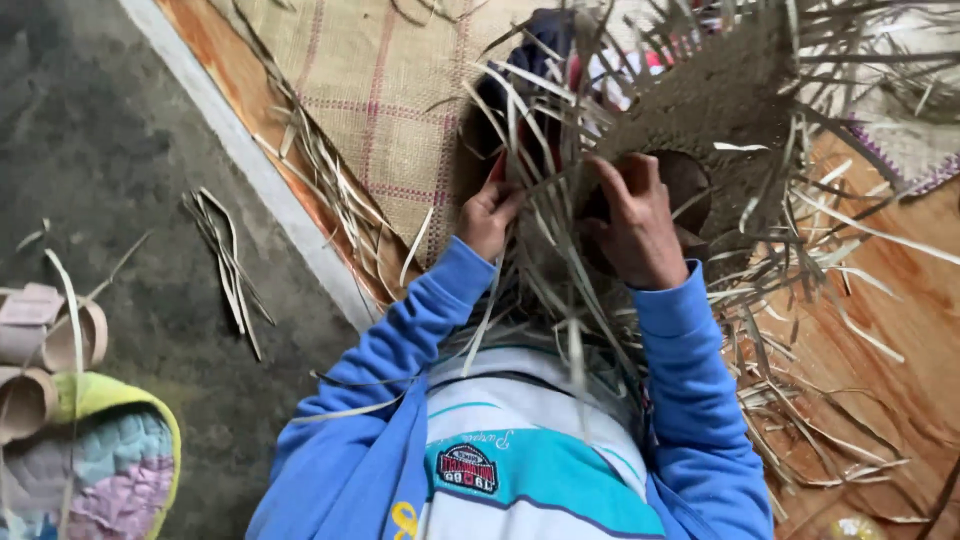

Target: A person weaves thin strips of material to construct or finish the brim of a straw hat.

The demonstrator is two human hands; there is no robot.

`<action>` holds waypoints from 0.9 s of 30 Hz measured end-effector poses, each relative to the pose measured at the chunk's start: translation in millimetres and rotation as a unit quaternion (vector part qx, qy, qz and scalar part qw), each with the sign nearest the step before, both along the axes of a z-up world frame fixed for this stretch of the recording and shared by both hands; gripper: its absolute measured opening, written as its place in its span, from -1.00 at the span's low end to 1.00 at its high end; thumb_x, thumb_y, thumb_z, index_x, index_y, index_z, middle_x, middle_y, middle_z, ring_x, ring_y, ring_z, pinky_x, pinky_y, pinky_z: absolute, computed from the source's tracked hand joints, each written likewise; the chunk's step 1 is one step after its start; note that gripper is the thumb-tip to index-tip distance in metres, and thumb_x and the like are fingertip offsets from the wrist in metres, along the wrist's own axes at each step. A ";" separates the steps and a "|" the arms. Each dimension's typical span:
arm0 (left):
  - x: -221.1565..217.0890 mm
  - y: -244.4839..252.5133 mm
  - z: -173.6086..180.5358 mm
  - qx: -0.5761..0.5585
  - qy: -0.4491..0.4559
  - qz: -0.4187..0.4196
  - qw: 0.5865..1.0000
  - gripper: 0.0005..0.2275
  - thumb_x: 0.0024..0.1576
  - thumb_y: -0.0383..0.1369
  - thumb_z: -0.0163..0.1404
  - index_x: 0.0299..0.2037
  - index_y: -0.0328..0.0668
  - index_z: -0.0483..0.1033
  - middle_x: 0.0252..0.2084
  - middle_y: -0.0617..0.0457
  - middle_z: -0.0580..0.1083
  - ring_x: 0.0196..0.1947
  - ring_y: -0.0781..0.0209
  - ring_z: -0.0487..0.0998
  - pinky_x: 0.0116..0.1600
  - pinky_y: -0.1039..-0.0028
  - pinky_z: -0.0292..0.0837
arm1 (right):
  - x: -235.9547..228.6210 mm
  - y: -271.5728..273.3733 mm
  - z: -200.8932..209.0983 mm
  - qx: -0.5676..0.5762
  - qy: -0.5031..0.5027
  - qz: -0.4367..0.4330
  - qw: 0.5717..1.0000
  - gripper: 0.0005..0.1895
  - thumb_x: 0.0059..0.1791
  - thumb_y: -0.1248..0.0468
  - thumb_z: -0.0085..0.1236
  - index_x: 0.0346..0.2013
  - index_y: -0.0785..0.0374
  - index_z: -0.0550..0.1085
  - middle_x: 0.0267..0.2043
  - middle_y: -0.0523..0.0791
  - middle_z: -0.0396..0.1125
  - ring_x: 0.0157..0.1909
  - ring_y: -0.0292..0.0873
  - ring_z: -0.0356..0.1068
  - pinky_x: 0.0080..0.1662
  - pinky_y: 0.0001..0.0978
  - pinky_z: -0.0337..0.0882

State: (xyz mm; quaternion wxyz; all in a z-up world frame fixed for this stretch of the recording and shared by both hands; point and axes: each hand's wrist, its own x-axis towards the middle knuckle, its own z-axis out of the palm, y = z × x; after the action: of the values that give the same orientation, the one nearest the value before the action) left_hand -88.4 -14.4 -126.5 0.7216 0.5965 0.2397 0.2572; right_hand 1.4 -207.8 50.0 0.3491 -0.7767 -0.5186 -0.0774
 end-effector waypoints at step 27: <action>-7.5 1.7 24.9 -0.023 0.112 -0.056 0.992 -0.88 0.19 -0.23 0.21 -0.19 0.00 0.69 -0.42 0.03 0.63 -0.40 0.21 0.66 -0.15 0.41 0.60 | 37.5 46.3 -66.0 -0.001 -0.092 0.075 0.993 -0.73 -0.10 0.27 0.45 -0.14 -0.01 0.59 -0.13 -0.06 0.26 -0.08 0.09 0.25 -0.12 -0.07 0.30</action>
State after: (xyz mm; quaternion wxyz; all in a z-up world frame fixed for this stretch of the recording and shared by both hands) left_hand -95.8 -12.7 -101.6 0.7167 0.6176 0.2911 0.1420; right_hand 38.9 -161.5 -15.9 0.3036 -0.7258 -0.6051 -0.1215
